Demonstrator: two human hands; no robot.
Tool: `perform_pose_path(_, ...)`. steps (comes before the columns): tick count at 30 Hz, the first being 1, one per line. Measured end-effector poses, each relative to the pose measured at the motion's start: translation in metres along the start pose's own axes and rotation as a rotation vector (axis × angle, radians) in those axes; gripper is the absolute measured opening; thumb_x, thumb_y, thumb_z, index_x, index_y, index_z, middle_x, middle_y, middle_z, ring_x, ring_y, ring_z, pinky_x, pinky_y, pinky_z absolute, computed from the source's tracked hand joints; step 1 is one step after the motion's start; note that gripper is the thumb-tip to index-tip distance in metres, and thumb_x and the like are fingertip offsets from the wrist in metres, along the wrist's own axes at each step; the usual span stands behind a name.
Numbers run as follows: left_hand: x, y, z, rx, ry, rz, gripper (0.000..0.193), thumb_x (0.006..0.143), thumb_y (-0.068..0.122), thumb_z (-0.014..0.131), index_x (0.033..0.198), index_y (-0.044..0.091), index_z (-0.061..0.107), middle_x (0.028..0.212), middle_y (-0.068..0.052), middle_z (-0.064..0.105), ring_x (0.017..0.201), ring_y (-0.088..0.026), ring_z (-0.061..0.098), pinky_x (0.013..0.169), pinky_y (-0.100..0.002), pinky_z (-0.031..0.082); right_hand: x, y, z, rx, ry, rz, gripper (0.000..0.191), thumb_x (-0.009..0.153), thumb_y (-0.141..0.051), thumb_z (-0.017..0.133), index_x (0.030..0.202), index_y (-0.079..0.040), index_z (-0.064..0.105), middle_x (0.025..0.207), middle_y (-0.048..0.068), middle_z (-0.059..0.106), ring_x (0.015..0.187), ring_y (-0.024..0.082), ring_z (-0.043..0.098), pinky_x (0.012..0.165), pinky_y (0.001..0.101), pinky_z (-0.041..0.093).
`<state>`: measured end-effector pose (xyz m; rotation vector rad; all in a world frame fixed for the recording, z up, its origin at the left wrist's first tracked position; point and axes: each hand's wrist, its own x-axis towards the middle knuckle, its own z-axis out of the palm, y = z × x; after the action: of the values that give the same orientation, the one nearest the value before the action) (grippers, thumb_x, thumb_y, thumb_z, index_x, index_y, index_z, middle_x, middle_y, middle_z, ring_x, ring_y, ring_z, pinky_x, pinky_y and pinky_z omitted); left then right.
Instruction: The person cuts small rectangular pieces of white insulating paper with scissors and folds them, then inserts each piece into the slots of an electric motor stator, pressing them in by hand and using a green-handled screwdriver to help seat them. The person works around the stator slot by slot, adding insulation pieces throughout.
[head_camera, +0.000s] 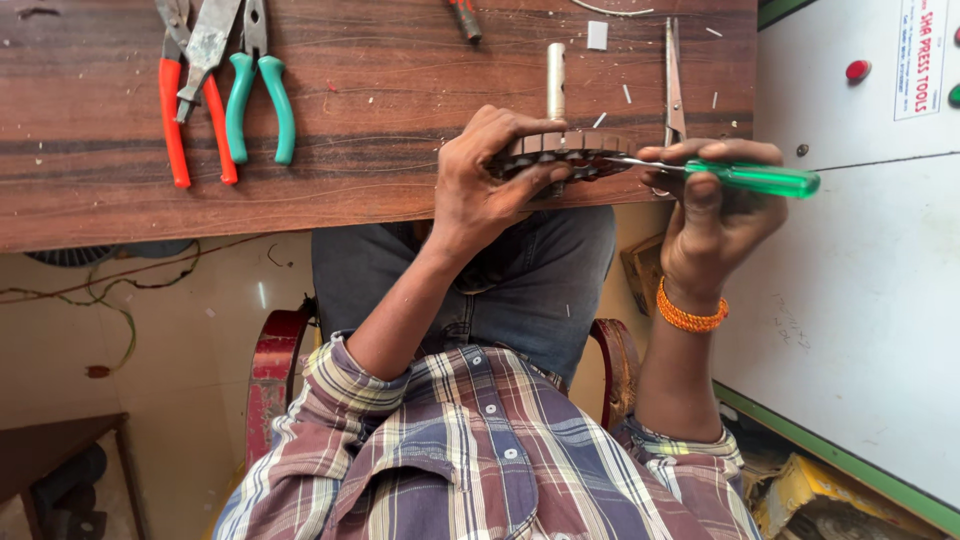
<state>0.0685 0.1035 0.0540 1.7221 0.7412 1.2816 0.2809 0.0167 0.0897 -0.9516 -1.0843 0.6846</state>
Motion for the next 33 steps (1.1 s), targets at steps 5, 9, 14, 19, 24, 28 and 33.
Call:
perform_pose_path(5,0.003,0.007,-0.006,-0.009,-0.056,-0.038,0.035,0.089,0.018,0.087,0.119,0.01,0.072,0.102,-0.001,0.072,0.094,-0.015,0.067,0.083,-0.03,0.055,0.001,-0.001,-0.003,-0.031,-0.022,0.049,0.042,0.105,-0.028,0.081,0.122,0.001,0.055,0.102,0.022,0.072,0.095,0.032,0.077,0.079,0.0389,0.068)
perform_pose_path(9,0.019,0.02,-0.016,0.092,-0.236,0.021,0.04,0.09,0.017,0.085,0.125,0.009,0.067,0.109,-0.003,0.069,0.102,-0.019,0.065,0.089,-0.034,0.054,0.004,-0.008,0.005,-0.084,-0.009,0.04,0.042,0.105,-0.027,0.08,0.125,0.003,0.057,0.103,0.021,0.072,0.095,0.03,0.078,0.079,0.0378,0.068)
perform_pose_path(14,0.035,0.038,-0.01,0.421,-0.376,0.099,0.049,0.085,0.013,0.083,0.13,0.011,0.064,0.104,-0.008,0.064,0.103,-0.029,0.06,0.09,-0.044,0.051,-0.002,-0.025,0.027,-0.175,0.031,0.051,0.036,0.111,-0.018,0.076,0.13,0.005,0.056,0.108,0.02,0.072,0.101,0.028,0.077,0.085,0.035,0.069)
perform_pose_path(19,0.038,0.038,-0.006,0.405,-0.326,0.142,0.043,0.082,0.01,0.08,0.121,0.01,0.063,0.109,-0.007,0.065,0.105,-0.031,0.06,0.092,-0.044,0.051,-0.016,-0.025,0.053,-0.249,0.181,0.052,0.031,0.112,-0.016,0.073,0.126,0.004,0.055,0.108,0.018,0.073,0.101,0.025,0.079,0.075,0.0316,0.064)
perform_pose_path(24,0.029,0.034,-0.006,0.383,-0.252,0.063,0.037,0.079,0.005,0.08,0.114,0.009,0.068,0.1,-0.006,0.068,0.096,-0.03,0.06,0.084,-0.042,0.052,-0.013,-0.022,0.049,-0.239,0.135,-0.005,0.025,0.112,-0.012,0.073,0.124,0.006,0.059,0.103,0.017,0.073,0.092,0.022,0.077,0.078,0.0347,0.07)
perform_pose_path(28,0.025,0.031,-0.011,0.221,-0.147,0.127,0.038,0.08,0.004,0.083,0.115,0.008,0.069,0.104,-0.005,0.07,0.098,-0.028,0.063,0.087,-0.039,0.054,0.028,-0.021,0.006,-0.478,0.064,0.028,0.018,0.115,-0.008,0.073,0.118,0.007,0.063,0.101,0.016,0.071,0.09,0.022,0.076,0.083,0.0349,0.067)
perform_pose_path(33,0.019,0.022,-0.013,0.107,-0.104,0.13,0.038,0.081,0.003,0.084,0.116,0.007,0.07,0.108,-0.005,0.073,0.096,-0.024,0.065,0.086,-0.036,0.054,0.057,0.033,-0.007,-0.9,-0.077,0.456,0.018,0.099,-0.012,0.076,0.112,-0.001,0.068,0.091,0.011,0.075,0.074,0.016,0.073,0.065,0.0326,0.058)
